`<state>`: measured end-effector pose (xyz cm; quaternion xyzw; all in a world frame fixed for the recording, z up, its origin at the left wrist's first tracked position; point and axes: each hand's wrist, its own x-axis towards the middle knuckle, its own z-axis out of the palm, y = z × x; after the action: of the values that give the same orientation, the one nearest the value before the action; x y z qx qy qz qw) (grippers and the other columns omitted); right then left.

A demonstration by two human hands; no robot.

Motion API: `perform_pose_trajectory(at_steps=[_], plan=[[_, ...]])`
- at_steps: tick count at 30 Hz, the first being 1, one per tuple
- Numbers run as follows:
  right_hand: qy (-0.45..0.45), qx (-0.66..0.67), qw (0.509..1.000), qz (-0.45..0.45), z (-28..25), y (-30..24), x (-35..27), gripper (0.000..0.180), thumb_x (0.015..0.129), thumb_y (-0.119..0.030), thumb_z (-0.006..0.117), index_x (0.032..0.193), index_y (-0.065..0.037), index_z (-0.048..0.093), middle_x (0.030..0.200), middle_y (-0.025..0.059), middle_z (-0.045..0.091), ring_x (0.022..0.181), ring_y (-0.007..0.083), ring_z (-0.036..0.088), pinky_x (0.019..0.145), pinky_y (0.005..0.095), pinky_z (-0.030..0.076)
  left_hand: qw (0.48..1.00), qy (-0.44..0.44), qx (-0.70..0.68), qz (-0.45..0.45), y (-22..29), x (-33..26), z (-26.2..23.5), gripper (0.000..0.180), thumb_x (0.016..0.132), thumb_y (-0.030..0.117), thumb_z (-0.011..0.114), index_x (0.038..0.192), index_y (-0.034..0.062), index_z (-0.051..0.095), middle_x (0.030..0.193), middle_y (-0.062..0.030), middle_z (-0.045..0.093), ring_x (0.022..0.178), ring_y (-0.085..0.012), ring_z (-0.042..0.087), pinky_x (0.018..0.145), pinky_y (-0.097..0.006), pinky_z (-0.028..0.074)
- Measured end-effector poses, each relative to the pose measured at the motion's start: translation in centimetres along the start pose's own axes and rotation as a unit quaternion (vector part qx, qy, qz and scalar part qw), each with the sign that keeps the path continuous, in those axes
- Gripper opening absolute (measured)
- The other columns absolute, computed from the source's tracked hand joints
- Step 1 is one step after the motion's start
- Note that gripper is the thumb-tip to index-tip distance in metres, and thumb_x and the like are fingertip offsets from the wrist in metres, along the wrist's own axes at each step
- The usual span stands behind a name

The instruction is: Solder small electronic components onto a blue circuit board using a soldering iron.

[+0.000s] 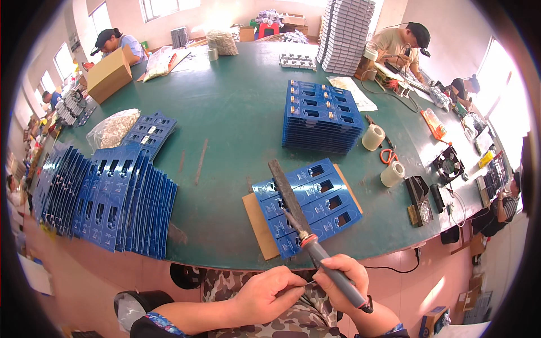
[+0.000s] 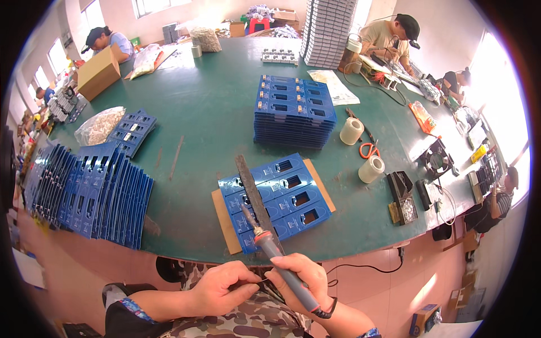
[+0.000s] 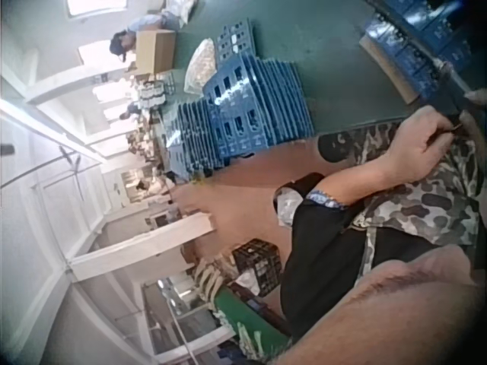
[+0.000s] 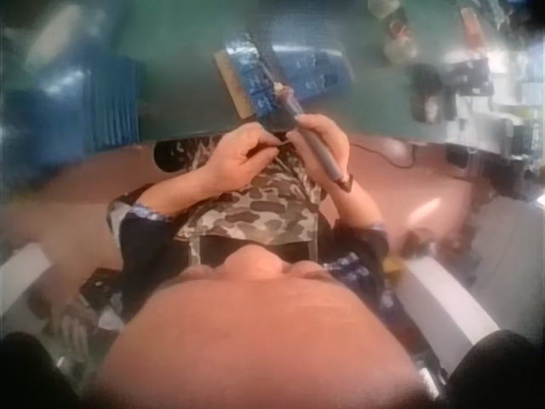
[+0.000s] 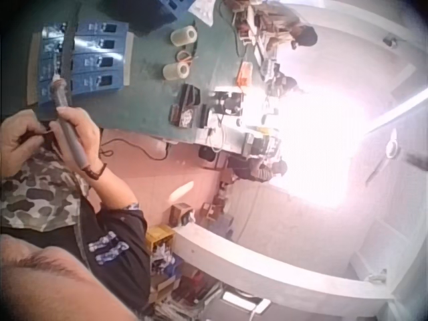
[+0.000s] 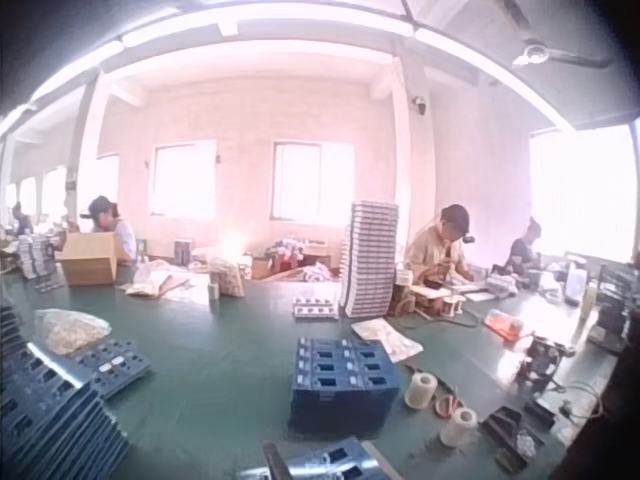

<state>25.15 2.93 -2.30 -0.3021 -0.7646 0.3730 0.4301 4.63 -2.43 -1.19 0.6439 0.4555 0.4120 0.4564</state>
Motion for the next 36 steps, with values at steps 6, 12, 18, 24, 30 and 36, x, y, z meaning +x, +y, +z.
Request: perform_pose_trajectory(at_steps=[6, 12, 18, 24, 30, 36], plan=[[0.007, 0.022, 0.999, -0.045, -2.3, 0.6, 0.1, 0.042, 0.072, 0.0, 0.079, 0.111, -0.004, 0.063, 0.08, 0.0094, 0.066, 0.065, 0.0197, 0.063, 0.058, 0.0307, 0.049, 0.992, 0.065, 0.104, 0.038, -1.6, -0.5, -3.3, 0.011, 0.083, 0.002, 0.067, 0.094, 0.0021, 0.07, 0.074, -0.0068, 0.059, 0.065, -0.019, 0.059, 0.058, -0.031, 0.046], [-0.014, 0.027, 0.999, -0.02, -4.8, 0.5, 0.2, 0.029, 0.075, -0.017, 0.075, 0.098, 0.0, 0.069, 0.078, 0.0099, 0.065, 0.064, 0.0214, 0.062, 0.058, 0.031, 0.047, 0.983, 0.108, 0.152, -0.008, -2.3, 0.3, -5.9, 0.013, 0.083, -0.002, 0.064, 0.093, 0.0021, 0.07, 0.071, -0.0053, 0.057, 0.06, -0.0164, 0.054, 0.055, -0.029, 0.042], [-0.023, 0.021, 0.999, 0.015, -4.6, 1.4, 0.2, 0.03, 0.076, -0.02, 0.073, 0.092, 0.004, 0.065, 0.074, 0.0125, 0.067, 0.057, 0.0184, 0.06, 0.053, 0.0286, 0.044, 0.982, 0.086, 0.17, -0.012, -2.8, 1.0, -5.8, 0.013, 0.083, -0.001, 0.064, 0.094, 0.002, 0.07, 0.071, -0.0051, 0.057, 0.062, -0.0165, 0.055, 0.056, -0.03, 0.043], [-0.021, 0.017, 1.0, -0.001, -4.4, 1.4, 0.9, 0.028, 0.076, -0.019, 0.072, 0.089, 0.004, 0.065, 0.071, 0.0125, 0.066, 0.056, 0.0179, 0.057, 0.052, 0.0289, 0.042, 0.98, 0.071, 0.183, -0.009, -2.9, 1.3, -6.0, 0.012, 0.083, 0.0, 0.064, 0.093, 0.0022, 0.07, 0.071, -0.0056, 0.058, 0.062, -0.0175, 0.056, 0.056, -0.03, 0.044], [-0.045, 0.004, 0.999, 0.01, -4.8, 0.9, 0.9, 0.023, 0.073, -0.011, 0.074, 0.091, 0.002, 0.067, 0.073, 0.0111, 0.066, 0.057, 0.0207, 0.061, 0.054, 0.0303, 0.047, 0.982, 0.063, 0.178, -0.011, -2.6, 1.6, -5.9, 0.012, 0.083, 0.0, 0.064, 0.092, 0.0019, 0.07, 0.071, -0.0056, 0.057, 0.061, -0.017, 0.056, 0.055, -0.03, 0.044], [-0.034, -0.001, 0.999, -0.003, -4.5, 0.9, 0.8, 0.025, 0.075, -0.016, 0.071, 0.088, 0.004, 0.064, 0.069, 0.0117, 0.065, 0.053, 0.0179, 0.056, 0.05, 0.0295, 0.041, 0.983, 0.057, 0.174, -0.013, -2.6, 1.8, -5.6, 0.012, 0.083, 0.001, 0.064, 0.093, 0.0016, 0.071, 0.071, -0.0058, 0.057, 0.061, -0.0173, 0.056, 0.056, -0.03, 0.044]])
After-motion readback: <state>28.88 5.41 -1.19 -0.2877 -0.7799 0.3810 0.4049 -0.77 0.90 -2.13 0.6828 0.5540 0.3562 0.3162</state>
